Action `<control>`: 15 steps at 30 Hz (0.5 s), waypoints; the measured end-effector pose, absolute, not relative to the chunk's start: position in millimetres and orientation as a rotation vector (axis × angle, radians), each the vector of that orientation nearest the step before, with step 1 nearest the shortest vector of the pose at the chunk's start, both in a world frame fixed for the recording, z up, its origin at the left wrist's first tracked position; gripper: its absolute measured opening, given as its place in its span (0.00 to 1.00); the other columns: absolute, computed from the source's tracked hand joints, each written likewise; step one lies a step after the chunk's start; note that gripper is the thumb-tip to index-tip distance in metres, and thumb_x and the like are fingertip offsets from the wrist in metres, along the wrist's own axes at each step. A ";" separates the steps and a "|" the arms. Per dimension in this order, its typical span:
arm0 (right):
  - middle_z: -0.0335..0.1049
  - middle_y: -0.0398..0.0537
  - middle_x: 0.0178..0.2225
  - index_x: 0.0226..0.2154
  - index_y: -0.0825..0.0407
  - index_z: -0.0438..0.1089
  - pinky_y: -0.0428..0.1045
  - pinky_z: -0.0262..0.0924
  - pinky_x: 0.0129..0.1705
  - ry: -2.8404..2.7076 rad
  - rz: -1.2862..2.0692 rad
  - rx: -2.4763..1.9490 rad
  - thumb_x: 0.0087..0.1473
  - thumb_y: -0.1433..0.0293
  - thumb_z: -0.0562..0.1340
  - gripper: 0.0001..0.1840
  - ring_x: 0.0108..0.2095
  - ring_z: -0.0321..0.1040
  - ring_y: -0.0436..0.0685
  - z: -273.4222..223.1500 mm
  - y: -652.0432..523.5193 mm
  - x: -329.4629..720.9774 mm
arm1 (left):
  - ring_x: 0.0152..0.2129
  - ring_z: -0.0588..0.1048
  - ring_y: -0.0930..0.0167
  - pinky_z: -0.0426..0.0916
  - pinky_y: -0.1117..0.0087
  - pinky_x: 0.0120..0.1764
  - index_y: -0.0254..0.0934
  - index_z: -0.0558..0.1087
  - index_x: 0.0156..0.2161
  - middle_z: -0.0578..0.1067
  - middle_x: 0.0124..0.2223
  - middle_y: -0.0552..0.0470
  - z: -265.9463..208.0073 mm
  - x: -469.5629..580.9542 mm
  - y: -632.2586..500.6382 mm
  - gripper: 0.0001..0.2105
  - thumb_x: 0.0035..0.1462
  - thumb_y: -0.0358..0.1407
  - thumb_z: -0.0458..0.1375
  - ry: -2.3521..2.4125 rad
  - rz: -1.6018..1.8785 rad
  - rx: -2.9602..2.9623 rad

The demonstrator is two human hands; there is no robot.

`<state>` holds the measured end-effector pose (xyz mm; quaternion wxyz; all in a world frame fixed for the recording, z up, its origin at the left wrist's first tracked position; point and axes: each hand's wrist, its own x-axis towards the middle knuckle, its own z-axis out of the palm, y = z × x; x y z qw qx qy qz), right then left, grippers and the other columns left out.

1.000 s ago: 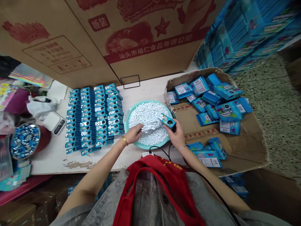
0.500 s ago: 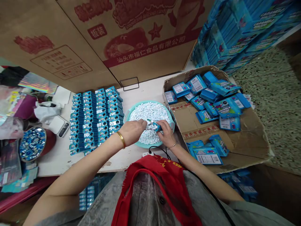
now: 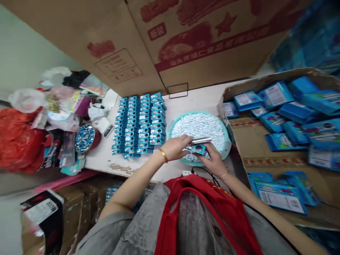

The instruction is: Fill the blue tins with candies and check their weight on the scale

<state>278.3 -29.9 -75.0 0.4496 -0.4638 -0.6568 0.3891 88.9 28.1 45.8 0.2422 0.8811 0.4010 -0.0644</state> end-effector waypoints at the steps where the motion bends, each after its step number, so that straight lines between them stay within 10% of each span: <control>1: 0.69 0.53 0.48 0.52 0.47 0.65 0.60 0.62 0.54 -1.658 1.011 -1.110 0.56 0.62 0.63 0.21 0.51 0.66 0.63 -70.8 -33.7 273.9 | 0.42 0.73 0.66 0.69 0.68 0.39 0.34 0.63 0.52 0.70 0.49 0.44 37.3 81.4 18.4 0.17 0.59 0.36 0.57 1.138 -0.157 2.359; 15: 0.71 0.64 0.45 0.46 0.58 0.68 0.61 0.63 0.51 -1.223 0.542 -2.286 0.53 0.53 0.59 0.28 0.46 0.69 0.65 -60.6 -38.0 508.0 | 0.33 0.71 0.63 0.68 0.63 0.38 0.40 0.67 0.41 0.71 0.36 0.49 -34.8 -98.1 -34.4 0.18 0.51 0.51 0.54 1.744 0.184 1.977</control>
